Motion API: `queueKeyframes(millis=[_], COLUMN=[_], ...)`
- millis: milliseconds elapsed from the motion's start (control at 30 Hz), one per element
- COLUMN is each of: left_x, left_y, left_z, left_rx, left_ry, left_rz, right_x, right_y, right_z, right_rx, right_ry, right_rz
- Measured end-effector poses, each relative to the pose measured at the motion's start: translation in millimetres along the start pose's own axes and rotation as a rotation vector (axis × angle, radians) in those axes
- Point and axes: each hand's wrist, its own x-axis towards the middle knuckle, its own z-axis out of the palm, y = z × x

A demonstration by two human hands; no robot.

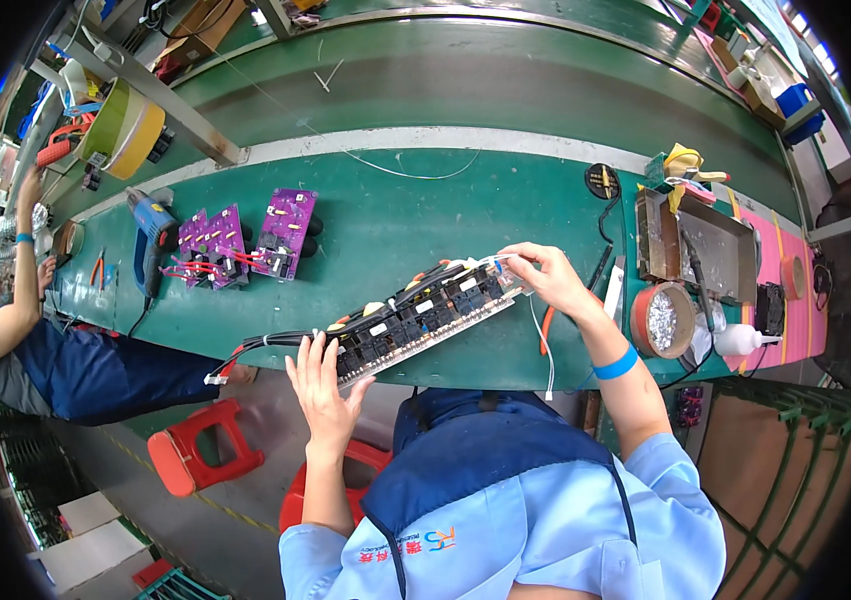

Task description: The person uses a soldering iron to attach wires and components to green circuit boards at a factory workstation. They handle the boards, apply solder, and place finished units into a teal storage rack. The person also uses pliers to trim wire ends and inspects the boards during the process.

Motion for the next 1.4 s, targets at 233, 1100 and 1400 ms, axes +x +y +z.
queueKeyframes(millis=[233, 1100, 1400], left_x=[0.7, -82.9, -90.0], left_y=[-3.7, 1.3, 14.6], left_z=[-6.5, 57.8, 63.9], left_rx=[0.035, 0.198, 0.157], left_ry=[-0.064, 0.142, 0.04], left_rz=[0.065, 0.104, 0.007], right_x=[-6.7, -42.1, -41.1], right_y=[2.3, 39.8, 29.1], right_z=[0.5, -0.9, 6.0], right_rx=[0.084, -0.041, -0.09], right_ry=[-0.002, -0.073, -0.116], right_rz=[0.038, 0.033, 0.078])
